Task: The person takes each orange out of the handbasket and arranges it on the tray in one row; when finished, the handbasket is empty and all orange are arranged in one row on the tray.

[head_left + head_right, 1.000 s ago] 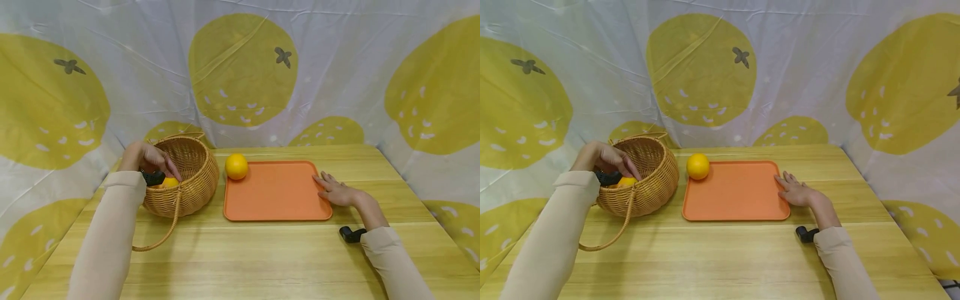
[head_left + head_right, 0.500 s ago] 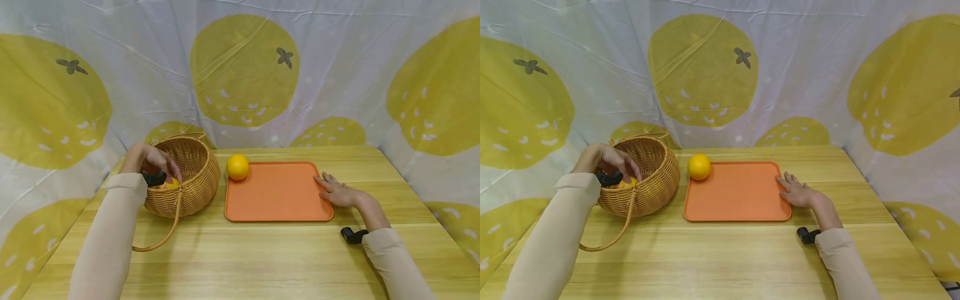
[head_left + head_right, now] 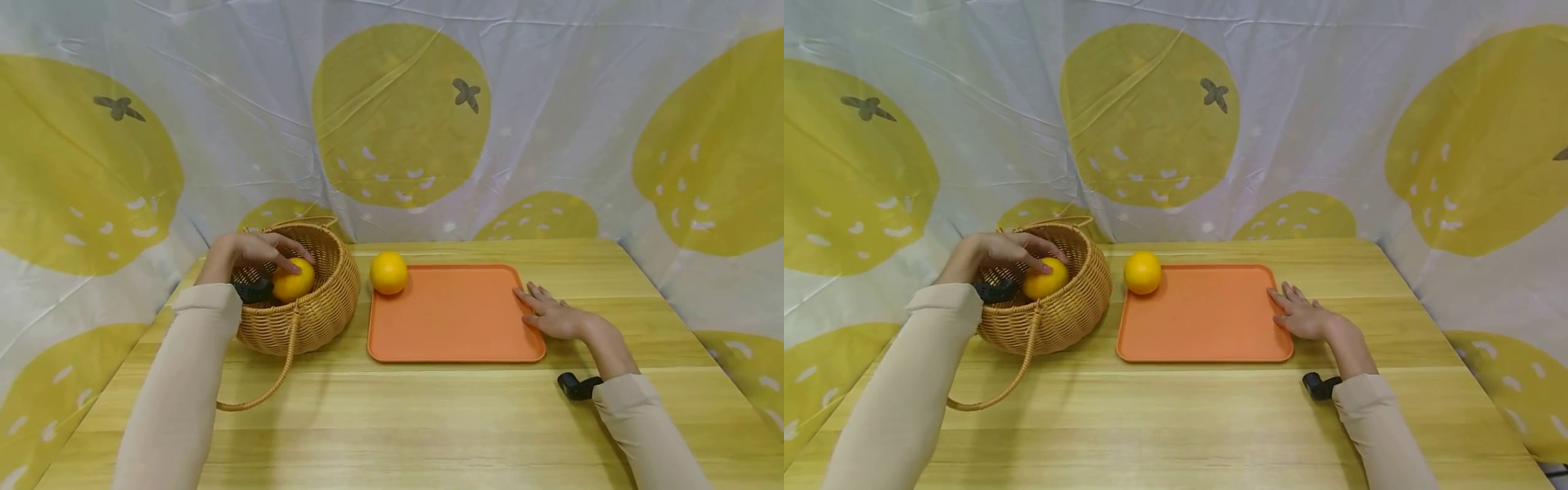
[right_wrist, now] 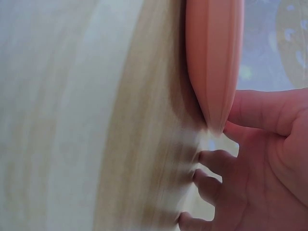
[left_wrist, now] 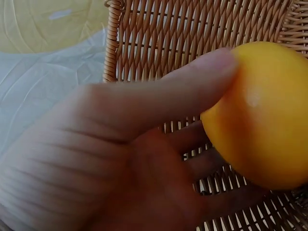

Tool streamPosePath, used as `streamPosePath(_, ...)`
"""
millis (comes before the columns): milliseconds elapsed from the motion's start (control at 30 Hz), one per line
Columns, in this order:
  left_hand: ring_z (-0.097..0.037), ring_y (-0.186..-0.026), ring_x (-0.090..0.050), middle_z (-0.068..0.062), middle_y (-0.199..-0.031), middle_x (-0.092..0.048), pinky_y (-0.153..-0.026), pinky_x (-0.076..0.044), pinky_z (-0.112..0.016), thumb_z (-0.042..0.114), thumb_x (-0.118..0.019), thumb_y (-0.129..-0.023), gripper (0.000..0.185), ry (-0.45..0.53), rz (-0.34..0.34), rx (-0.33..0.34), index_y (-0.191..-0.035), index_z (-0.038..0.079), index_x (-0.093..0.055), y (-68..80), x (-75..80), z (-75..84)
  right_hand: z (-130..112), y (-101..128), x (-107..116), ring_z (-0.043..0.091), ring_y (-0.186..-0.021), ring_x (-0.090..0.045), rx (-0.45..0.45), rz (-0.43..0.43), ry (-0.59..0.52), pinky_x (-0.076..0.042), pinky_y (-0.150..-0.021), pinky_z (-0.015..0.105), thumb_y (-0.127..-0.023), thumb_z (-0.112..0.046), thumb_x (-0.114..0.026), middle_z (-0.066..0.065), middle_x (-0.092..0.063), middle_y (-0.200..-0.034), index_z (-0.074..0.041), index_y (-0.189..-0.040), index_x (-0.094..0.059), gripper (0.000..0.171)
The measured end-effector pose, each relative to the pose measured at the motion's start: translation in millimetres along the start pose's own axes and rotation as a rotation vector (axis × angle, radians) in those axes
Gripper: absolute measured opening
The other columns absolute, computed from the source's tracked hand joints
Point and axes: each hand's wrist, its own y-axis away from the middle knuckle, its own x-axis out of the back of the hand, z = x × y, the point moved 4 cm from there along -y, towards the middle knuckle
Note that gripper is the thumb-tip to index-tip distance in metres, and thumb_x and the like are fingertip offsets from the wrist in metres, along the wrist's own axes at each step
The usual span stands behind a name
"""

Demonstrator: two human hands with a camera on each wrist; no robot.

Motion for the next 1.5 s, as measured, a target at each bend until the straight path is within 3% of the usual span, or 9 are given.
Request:
streamPosePath(67, -0.023, -0.118, -0.052, -0.018, -0.141, -0.049, -0.093, -0.052, -0.034, 0.023, -0.069, -0.101, 0.061, 0.000, -0.017, 0.003, -0.154, 0.006, -0.043, -1.6, -1.4, -0.9, 9, -3, -2, 0.053, -0.155, 0.015, -0.002, 0.000, 0.014, 0.009, -0.114, 0.080, -0.100, -0.073, -0.039, 0.030, 0.014, -0.170, -0.007, -0.167, -0.008, 0.099)
streamPosePath(167, -0.019, -0.111, -0.053, -0.015, -0.133, -0.051, -0.089, -0.051, -0.031, 0.019, -0.072, -0.098, 0.064, 0.007, -0.029, 0.004, -0.154, 0.006, -0.043, -3.6, -3.1, -2.0, 17, -6, -5, 0.053, -0.155, 0.014, 0.012, 0.002, 0.020, 0.008, -0.114, 0.080, -0.097, -0.079, -0.037, 0.029, 0.014, -0.170, -0.009, -0.167, -0.007, 0.103)
streamPosePath(333, -0.021, -0.114, -0.052, -0.017, -0.136, -0.050, -0.091, -0.051, -0.032, 0.018, -0.071, -0.098, 0.063, -0.005, -0.037, 0.000, -0.153, 0.005, -0.043, -2.2, -4.1, -3.0, 10, -3, -5, 0.056, -0.153, 0.013, 0.032, 0.007, 0.014, 0.007, -0.111, 0.082, -0.108, -0.056, -0.040, 0.034, 0.013, -0.168, -0.007, -0.167, -0.009, 0.083)
streamPosePath(533, -0.022, -0.117, -0.052, -0.016, -0.139, -0.051, -0.094, -0.050, -0.033, 0.018, -0.069, -0.099, 0.063, -0.024, -0.057, 0.011, -0.155, 0.005, -0.043, 1.2, -4.7, -1.5, -8, 3, 0, 0.060, -0.151, 0.014, 0.025, 0.013, -0.021, 0.010, -0.109, 0.083, -0.110, -0.035, -0.047, 0.039, 0.011, -0.165, 0.003, -0.164, -0.011, 0.075)
streamPosePath(800, -0.018, -0.102, -0.054, -0.009, -0.123, -0.054, -0.086, -0.049, -0.030, 0.014, -0.072, -0.096, 0.059, 0.054, -0.065, 0.053, -0.147, 0.005, -0.045, -0.9, -6.3, -6.6, -11, 4, 1, 0.059, -0.150, 0.016, 0.036, 0.003, -0.041, 0.012, -0.109, 0.083, -0.110, -0.039, -0.047, 0.038, 0.013, -0.165, -0.002, -0.166, -0.010, 0.077)
streamPosePath(967, -0.020, -0.109, -0.053, -0.013, -0.132, -0.052, -0.092, -0.050, -0.032, 0.016, -0.070, -0.097, 0.060, 0.050, -0.088, -0.006, -0.150, 0.006, -0.045, 0.4, -7.1, -0.8, -11, 3, 1, 0.059, -0.151, 0.015, 0.020, -0.001, -0.027, 0.012, -0.110, 0.082, -0.110, -0.038, -0.047, 0.038, 0.013, -0.165, 0.000, -0.165, -0.010, 0.077)
streamPosePath(1167, -0.026, -0.116, -0.052, -0.016, -0.140, -0.045, -0.092, -0.054, -0.040, 0.021, -0.071, -0.096, 0.058, 0.035, -0.023, -0.003, -0.148, 0.010, -0.047, 6.3, -2.4, 13.0, -12, 5, 1, 0.059, -0.151, 0.015, 0.009, -0.002, -0.037, 0.011, -0.110, 0.082, -0.110, -0.035, -0.047, 0.038, 0.012, -0.165, 0.002, -0.164, -0.010, 0.075)
streamPosePath(1333, -0.029, -0.120, -0.050, -0.017, -0.146, -0.038, -0.090, -0.056, -0.042, 0.018, -0.072, -0.096, 0.056, -0.001, 0.010, -0.033, -0.145, 0.008, -0.046, 14.2, 0.1, 28.6, 1, 0, -2, 0.056, -0.153, 0.017, 0.016, -0.001, -0.014, 0.011, -0.112, 0.081, -0.107, -0.056, -0.042, 0.034, 0.015, -0.167, -0.004, -0.166, -0.007, 0.086)
streamPosePath(1500, -0.028, -0.117, -0.051, -0.015, -0.144, -0.043, -0.087, -0.056, -0.041, 0.018, -0.075, -0.093, 0.056, -0.082, 0.025, -0.086, -0.143, 0.010, -0.049, 33.3, 0.2, 55.0, 14, -5, -3, 0.054, -0.155, 0.015, 0.008, 0.010, 0.027, 0.008, -0.114, 0.080, -0.091, -0.089, -0.033, 0.030, 0.015, -0.169, -0.007, -0.167, -0.006, 0.115)
